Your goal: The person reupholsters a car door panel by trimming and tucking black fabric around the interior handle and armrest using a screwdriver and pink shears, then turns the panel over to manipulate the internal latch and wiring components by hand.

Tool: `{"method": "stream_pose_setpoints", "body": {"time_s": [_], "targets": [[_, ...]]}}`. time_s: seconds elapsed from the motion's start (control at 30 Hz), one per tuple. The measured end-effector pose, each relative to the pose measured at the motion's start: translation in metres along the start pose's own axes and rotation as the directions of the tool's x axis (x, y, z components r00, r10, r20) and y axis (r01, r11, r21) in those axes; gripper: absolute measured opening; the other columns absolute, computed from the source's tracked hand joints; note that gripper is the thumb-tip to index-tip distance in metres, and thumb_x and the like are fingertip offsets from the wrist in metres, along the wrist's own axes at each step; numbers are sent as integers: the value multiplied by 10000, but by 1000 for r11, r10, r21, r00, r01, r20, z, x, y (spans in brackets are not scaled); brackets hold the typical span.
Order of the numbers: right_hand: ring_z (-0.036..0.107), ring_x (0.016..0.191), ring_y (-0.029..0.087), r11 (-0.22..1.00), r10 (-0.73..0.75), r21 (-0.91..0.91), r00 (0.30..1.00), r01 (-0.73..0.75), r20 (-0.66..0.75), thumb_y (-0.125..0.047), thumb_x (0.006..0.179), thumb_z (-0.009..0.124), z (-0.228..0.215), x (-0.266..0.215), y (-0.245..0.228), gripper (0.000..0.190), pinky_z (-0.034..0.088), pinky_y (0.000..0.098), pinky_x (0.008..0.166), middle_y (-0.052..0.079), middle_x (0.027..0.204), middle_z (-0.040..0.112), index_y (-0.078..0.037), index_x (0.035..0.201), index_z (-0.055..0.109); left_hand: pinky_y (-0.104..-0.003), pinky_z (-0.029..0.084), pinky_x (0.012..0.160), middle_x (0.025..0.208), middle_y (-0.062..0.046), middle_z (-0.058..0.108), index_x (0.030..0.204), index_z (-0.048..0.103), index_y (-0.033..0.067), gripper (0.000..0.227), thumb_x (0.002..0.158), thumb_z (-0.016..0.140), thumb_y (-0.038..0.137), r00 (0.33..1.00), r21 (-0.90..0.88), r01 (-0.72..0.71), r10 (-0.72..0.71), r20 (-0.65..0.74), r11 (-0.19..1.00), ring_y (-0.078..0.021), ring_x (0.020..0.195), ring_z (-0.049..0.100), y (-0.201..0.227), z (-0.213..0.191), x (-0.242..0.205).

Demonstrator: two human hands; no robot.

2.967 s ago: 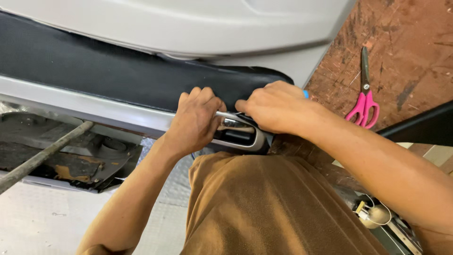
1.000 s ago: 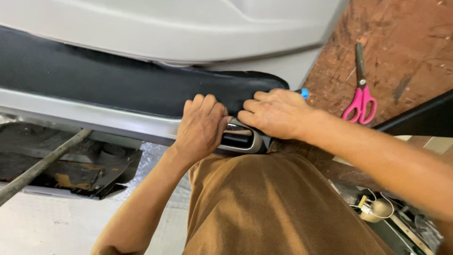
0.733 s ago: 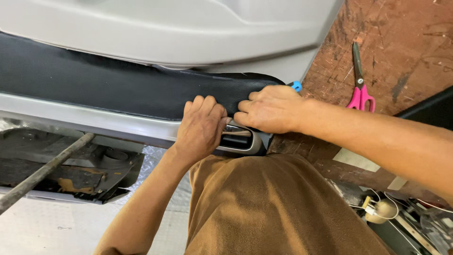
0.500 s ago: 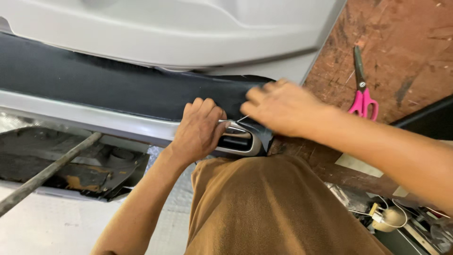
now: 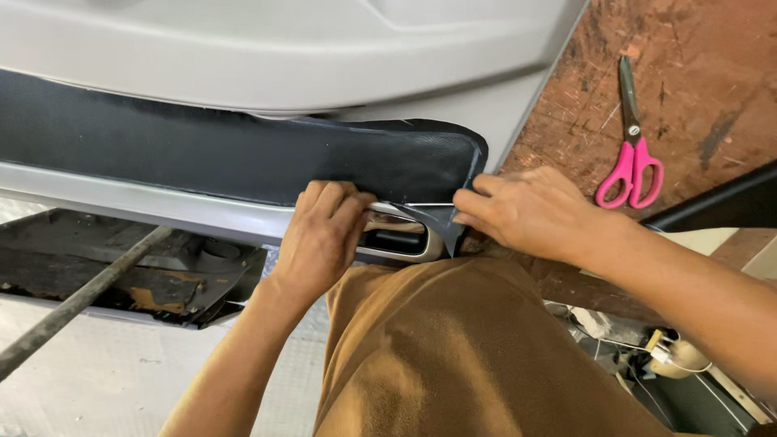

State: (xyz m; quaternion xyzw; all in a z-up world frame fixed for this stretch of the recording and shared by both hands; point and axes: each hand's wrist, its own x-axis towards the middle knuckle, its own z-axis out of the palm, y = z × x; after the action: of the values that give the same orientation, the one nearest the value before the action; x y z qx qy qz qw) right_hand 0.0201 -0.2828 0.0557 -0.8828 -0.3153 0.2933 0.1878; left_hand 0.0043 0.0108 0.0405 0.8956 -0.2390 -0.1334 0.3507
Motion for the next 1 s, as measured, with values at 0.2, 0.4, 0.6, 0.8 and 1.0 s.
{"method": "stream_pose_setpoints", "body": {"time_s": [0.2, 0.4, 0.6, 0.8, 1.0], "targets": [[690, 621, 268, 998, 38, 54, 996, -42, 80, -421, 970, 565, -6, 6, -5, 280, 517, 440, 456, 63, 738, 617, -155, 908, 631, -417, 469, 853, 1035, -74, 646, 1076, 718, 53, 173, 906, 724, 84, 999, 87, 51, -52, 14, 995, -290, 983, 581, 0, -3, -1], [715, 673, 294, 997, 75, -6, 960, -76, 271, -139, 849, 582, -19, 16, -12, 231, 555, 454, 480, 103, 938, 645, -202, 1065, 635, -411, 475, 865, 1018, -97, 615, 1081, 696, 28, 197, 903, 736, 102, 993, 31, 119, -119, 15, 992, -304, 947, 551, -2, -6, -3], [718, 739, 307, 997, 47, -77, 932, -21, 358, -113, 867, 564, -27, 29, -14, 266, 571, 456, 534, 133, 926, 647, -198, 1112, 624, -437, 421, 844, 1021, -109, 572, 1060, 654, 37, 229, 888, 768, 136, 994, -13, 104, -103, 32, 995, -332, 963, 519, -15, 6, -1], [696, 677, 275, 995, 13, -97, 876, 39, 483, -141, 952, 534, -26, 47, 1, 131, 544, 444, 587, 89, 819, 665, -162, 1059, 606, -438, 382, 805, 969, -106, 534, 990, 643, 62, 336, 835, 831, 293, 995, -31, 93, -92, 44, 995, -316, 915, 494, -18, 12, 0], [670, 635, 267, 997, 15, -80, 902, 22, 430, -86, 929, 546, -18, 45, 1, 114, 529, 440, 535, 99, 769, 615, -140, 1012, 603, -437, 365, 782, 950, -78, 530, 958, 657, 90, 309, 840, 840, 310, 996, 10, 87, -87, 8, 996, -309, 909, 496, -10, 12, 5]]}}
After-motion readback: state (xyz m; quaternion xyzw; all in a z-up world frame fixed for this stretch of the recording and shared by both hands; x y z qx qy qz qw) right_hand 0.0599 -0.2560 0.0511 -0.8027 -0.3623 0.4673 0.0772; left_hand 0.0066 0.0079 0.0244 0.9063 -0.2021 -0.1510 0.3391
